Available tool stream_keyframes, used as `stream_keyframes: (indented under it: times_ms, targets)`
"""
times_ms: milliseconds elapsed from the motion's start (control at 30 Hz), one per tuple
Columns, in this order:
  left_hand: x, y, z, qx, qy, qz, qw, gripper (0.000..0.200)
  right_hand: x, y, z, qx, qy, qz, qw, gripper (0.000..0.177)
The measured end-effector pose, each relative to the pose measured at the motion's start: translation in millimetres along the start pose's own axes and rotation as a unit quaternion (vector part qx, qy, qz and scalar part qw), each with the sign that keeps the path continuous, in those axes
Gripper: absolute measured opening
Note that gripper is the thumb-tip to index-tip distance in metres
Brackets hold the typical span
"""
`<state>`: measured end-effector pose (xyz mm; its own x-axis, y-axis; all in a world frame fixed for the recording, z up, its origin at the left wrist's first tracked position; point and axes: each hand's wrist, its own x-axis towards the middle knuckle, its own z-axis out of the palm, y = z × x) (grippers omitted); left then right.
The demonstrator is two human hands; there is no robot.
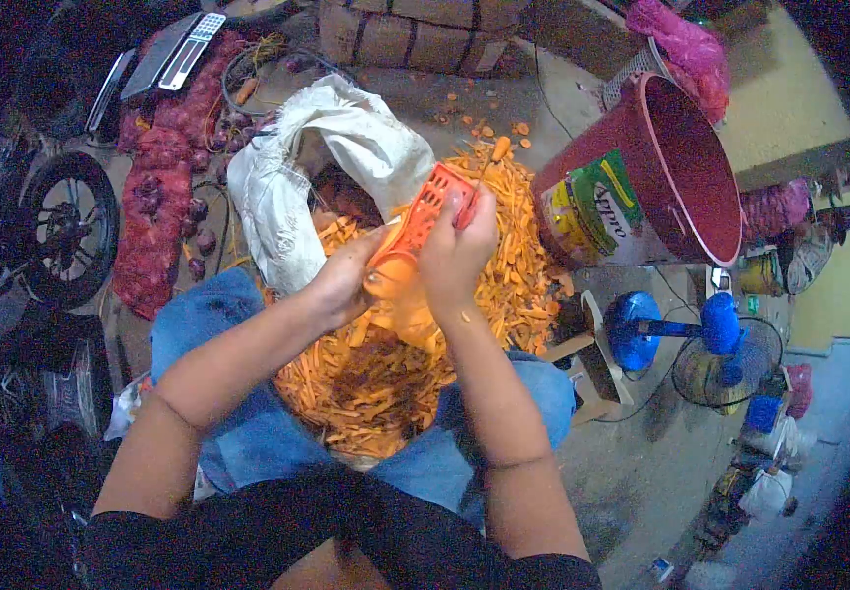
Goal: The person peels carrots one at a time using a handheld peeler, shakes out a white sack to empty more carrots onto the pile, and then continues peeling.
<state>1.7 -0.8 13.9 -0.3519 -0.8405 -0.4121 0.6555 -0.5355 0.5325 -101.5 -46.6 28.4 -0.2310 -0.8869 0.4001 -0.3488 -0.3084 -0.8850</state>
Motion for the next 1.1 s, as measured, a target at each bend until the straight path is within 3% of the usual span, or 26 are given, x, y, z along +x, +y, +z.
stream_keyframes:
  times_ms: [100, 200, 233, 267, 333, 400, 433, 500, 600, 700, 767, 800, 867, 900, 967, 1000, 1067, 1100]
  targets:
    - [-0.3, -3.6, 2.4, 0.025, 0.005, 0.037, 0.999, 0.033, 6.5, -3.4, -2.5, -0.003, 0.003, 0.025, 1.0, 0.016]
    - [-3.8, -1.7, -2.7, 0.103, -0.004, 0.054, 0.993, 0.034, 19.1, 12.3, -6.7, -0.089, 0.067, -0.052, 0.992, 0.012]
    - [-11.4, -1.7, -0.9, 0.141, -0.001, -0.004, 0.99, 0.034, 34.3, 37.0, -14.9, -0.096, 0.11, -0.091, 0.985, 0.012]
    - [-18.6, -1.9, 2.4, 0.179, 0.002, -0.062, 0.982, 0.035, 51.1, 59.9, -26.5, -0.126, 0.164, -0.039, 0.978, 0.013]
    - [-31.0, -1.1, 13.3, 0.171, 0.001, -0.062, 0.983, 0.035, 65.3, 76.9, -49.3, -0.16, 0.218, 0.016, 0.963, 0.015]
    - [-36.6, 6.0, 19.4, 0.201, -0.032, 0.007, 0.979, 0.035, 71.4, 75.1, -59.6, -0.036, 0.262, 0.113, 0.958, 0.015]
    - [-35.2, 12.2, 15.8, 0.159, -0.047, 0.003, 0.986, 0.037, 74.4, 78.5, -61.2, -0.034, 0.263, 0.111, 0.958, 0.015]
    - [-36.2, 27.5, 16.2, 0.189, -0.038, -0.033, 0.981, 0.037, 73.5, 78.1, -59.8, 0.143, 0.257, 0.091, 0.951, 0.013]
    - [-23.6, 10.2, 2.8, 0.206, 0.001, 0.021, 0.978, 0.033, 61.1, 50.3, -54.3, 0.204, 0.173, 0.164, 0.949, 0.013]
    - [-18.3, 10.3, -10.8, 0.23, -0.057, -0.009, 0.972, 0.039, 53.7, 34.9, -52.2, 0.194, 0.113, 0.16, 0.961, 0.013]
    - [-16.0, 13.0, -15.4, 0.405, -0.041, 0.049, 0.912, 0.046, 42.7, 17.4, -54.5, 0.206, 0.09, 0.153, 0.962, 0.013]
    - [-15.8, 14.9, -13.7, 0.404, -0.042, 0.053, 0.912, 0.046, 37.5, 4.6, -54.5, 0.219, 0.064, 0.144, 0.963, 0.014]
    - [-15.4, 18.4, -9.2, 0.501, -0.01, 0.103, 0.859, 0.049, 27.7, -16.2, -53.6, 0.227, 0.065, 0.129, 0.963, 0.014]
    - [-15.2, 18.2, -8.3, 0.502, -0.01, 0.106, 0.858, 0.049, 24.0, -14.7, -53.6, 0.186, 0.042, 0.094, 0.977, 0.015]
    - [-14.3, 14.7, -8.6, 0.416, -0.006, 0.101, 0.904, 0.051, 18.0, -20.0, -55.5, 0.043, -0.003, 0.046, 0.998, 0.016]
    - [-14.9, 14.0, -9.6, 0.416, -0.007, 0.102, 0.904, 0.051, 16.4, -20.6, -51.1, 0.043, -0.004, 0.044, 0.998, 0.016]
    - [-15.8, 14.1, -10.6, 0.29, -0.048, 0.031, 0.955, 0.052, 15.1, -20.1, -40.1, 0.103, 0.065, 0.093, 0.988, 0.013]
    - [-18.0, 14.1, -9.0, 0.29, -0.048, 0.034, 0.955, 0.052, 15.3, -23.7, -39.6, 0.107, 0.044, 0.121, 0.986, 0.011]
